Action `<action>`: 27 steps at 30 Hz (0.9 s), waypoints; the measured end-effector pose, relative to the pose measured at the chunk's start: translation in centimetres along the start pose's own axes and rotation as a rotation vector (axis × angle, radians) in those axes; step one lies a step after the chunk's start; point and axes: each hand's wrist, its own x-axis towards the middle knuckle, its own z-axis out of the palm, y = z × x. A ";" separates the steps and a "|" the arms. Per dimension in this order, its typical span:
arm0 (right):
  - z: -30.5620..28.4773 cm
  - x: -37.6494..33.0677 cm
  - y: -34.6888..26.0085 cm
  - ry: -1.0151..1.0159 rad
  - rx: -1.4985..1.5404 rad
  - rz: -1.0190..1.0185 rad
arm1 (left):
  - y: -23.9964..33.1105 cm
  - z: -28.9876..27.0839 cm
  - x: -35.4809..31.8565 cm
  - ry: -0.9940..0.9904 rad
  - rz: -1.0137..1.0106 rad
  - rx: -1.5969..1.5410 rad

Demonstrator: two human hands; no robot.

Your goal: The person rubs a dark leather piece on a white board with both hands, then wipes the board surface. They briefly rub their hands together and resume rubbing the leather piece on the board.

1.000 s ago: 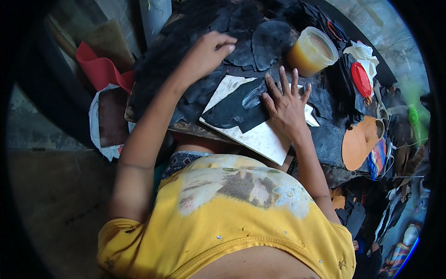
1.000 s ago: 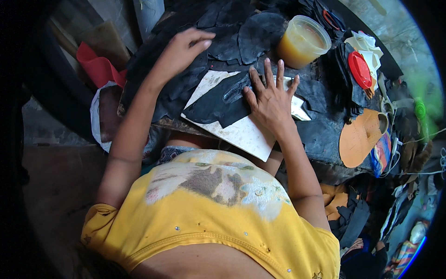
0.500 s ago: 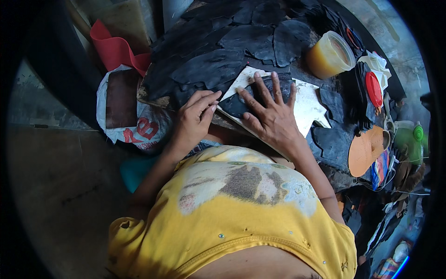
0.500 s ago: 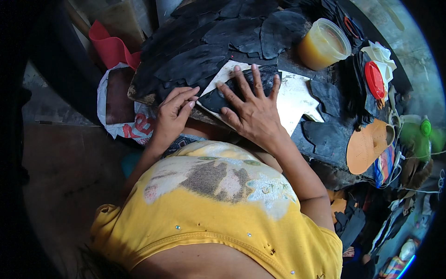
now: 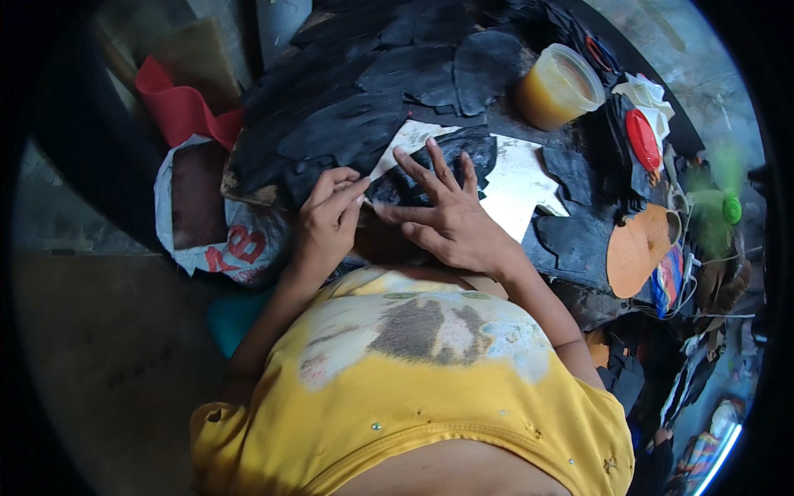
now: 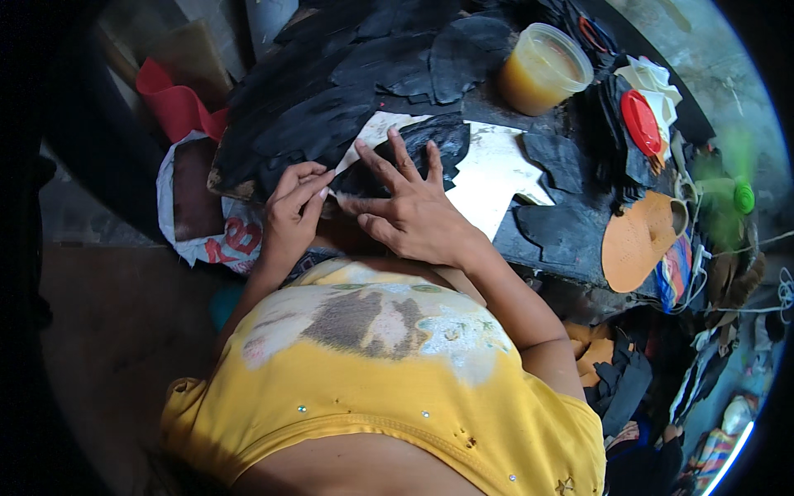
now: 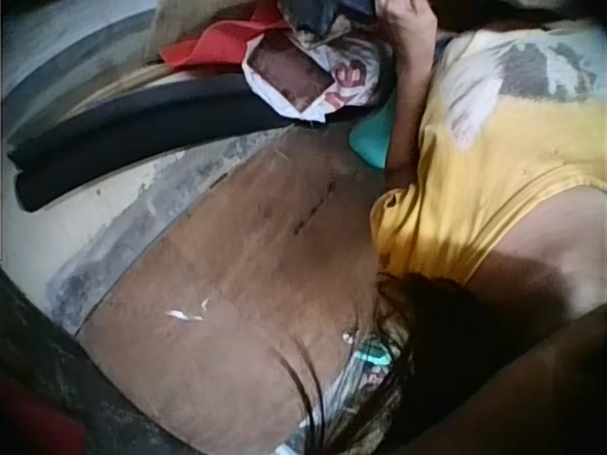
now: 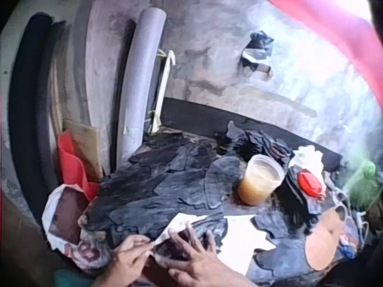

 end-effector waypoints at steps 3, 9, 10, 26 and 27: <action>-1.6 -2.0 2.3 0.118 0.164 0.180 | 0.1 0.3 -0.1 0.006 0.048 0.033; -0.7 -3.4 7.6 0.229 -0.523 0.528 | 0.2 0.5 0.0 0.022 0.043 0.002; -0.4 -3.6 7.7 0.177 -0.620 0.575 | 0.3 0.5 0.0 0.020 0.031 0.012; -1.5 -4.1 9.9 0.179 -0.651 0.378 | 1.7 0.6 0.8 0.001 -0.115 -0.124; -1.4 -4.1 10.0 0.156 -0.666 0.353 | 1.6 0.6 1.0 0.007 -0.129 -0.145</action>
